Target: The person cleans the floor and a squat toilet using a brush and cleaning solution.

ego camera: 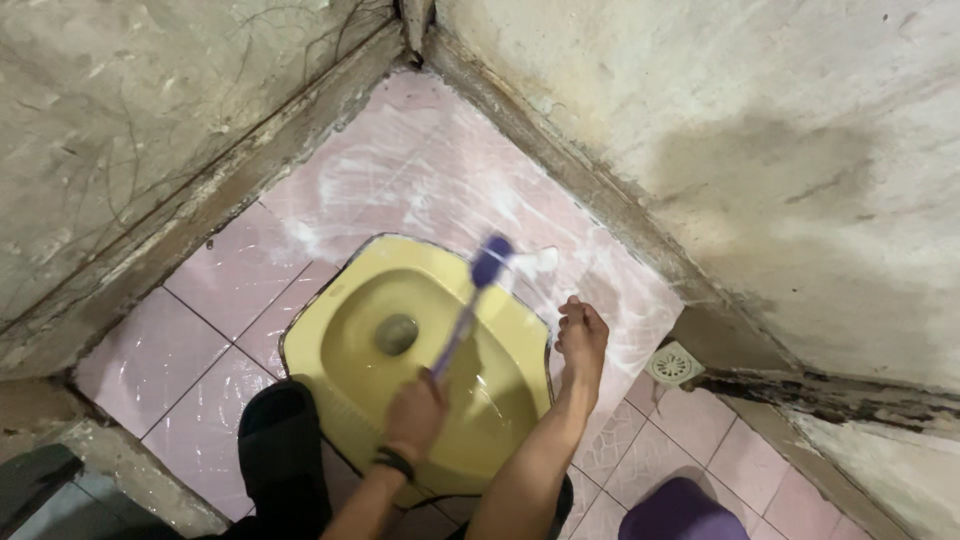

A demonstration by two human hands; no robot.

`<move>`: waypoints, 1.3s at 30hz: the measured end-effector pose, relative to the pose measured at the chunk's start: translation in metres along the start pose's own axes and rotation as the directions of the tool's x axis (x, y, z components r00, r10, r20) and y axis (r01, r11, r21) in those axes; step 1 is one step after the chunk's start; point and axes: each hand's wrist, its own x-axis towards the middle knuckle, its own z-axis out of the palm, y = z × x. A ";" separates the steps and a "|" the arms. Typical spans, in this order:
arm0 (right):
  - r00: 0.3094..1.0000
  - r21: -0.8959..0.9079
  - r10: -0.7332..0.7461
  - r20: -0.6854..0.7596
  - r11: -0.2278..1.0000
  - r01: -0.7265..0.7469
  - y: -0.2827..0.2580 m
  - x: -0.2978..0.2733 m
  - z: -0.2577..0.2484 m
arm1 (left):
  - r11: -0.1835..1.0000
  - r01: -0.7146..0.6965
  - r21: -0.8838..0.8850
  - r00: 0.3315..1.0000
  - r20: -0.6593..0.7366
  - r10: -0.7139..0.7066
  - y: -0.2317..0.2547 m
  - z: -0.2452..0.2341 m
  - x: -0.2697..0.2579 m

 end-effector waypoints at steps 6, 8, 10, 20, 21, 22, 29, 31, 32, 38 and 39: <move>1.000 -0.103 0.025 -0.012 0.994 -0.026 -0.003 -0.005 0.006 | 0.964 0.161 -0.214 0.933 -0.286 -0.219 -0.039 -0.056 0.046; 1.000 -0.065 0.016 0.005 0.998 -0.015 -0.001 -0.006 0.005 | 0.973 0.113 -0.201 0.969 -0.193 -0.152 -0.016 -0.023 0.022; 1.000 -0.045 0.005 0.010 0.999 -0.005 0.002 -0.005 0.004 | 0.985 -0.029 -0.169 0.993 -0.119 0.009 0.003 0.004 0.000; 1.000 -0.004 0.003 0.030 1.000 -0.003 0.011 0.002 -0.001 | 0.965 0.063 -0.256 0.947 -0.289 -0.139 -0.010 -0.056 0.042; 1.000 0.004 0.001 0.028 1.000 -0.001 0.010 0.002 -0.001 | 0.974 0.034 -0.224 0.966 -0.243 -0.089 -0.004 -0.044 0.038; 1.000 -0.006 0.003 0.016 1.000 -0.002 0.008 0.002 0.000 | 0.982 0.000 -0.190 0.980 -0.195 -0.038 0.009 -0.026 0.029; 1.000 -0.017 0.005 0.010 1.000 -0.005 0.000 -0.003 -0.001 | 0.986 0.040 -0.163 0.970 -0.229 -0.077 0.001 -0.054 0.054; 1.000 -0.018 0.009 0.006 1.000 -0.009 0.001 -0.001 -0.001 | 0.960 0.040 -0.278 0.953 -0.279 -0.121 -0.006 -0.074 0.081; 1.000 -0.022 0.019 0.004 1.000 -0.019 0.003 -0.001 -0.002 | 0.946 0.045 -0.321 0.951 -0.277 -0.139 -0.008 -0.078 0.089; 1.000 0.021 0.015 0.007 1.000 -0.015 0.008 0.006 -0.002 | 0.984 -0.111 -0.139 0.993 -0.057 0.104 0.036 -0.014 0.057; 1.000 0.025 0.006 0.009 1.000 -0.006 0.008 0.005 -0.001 | 0.991 -0.097 -0.092 0.993 -0.076 0.091 0.036 -0.017 0.059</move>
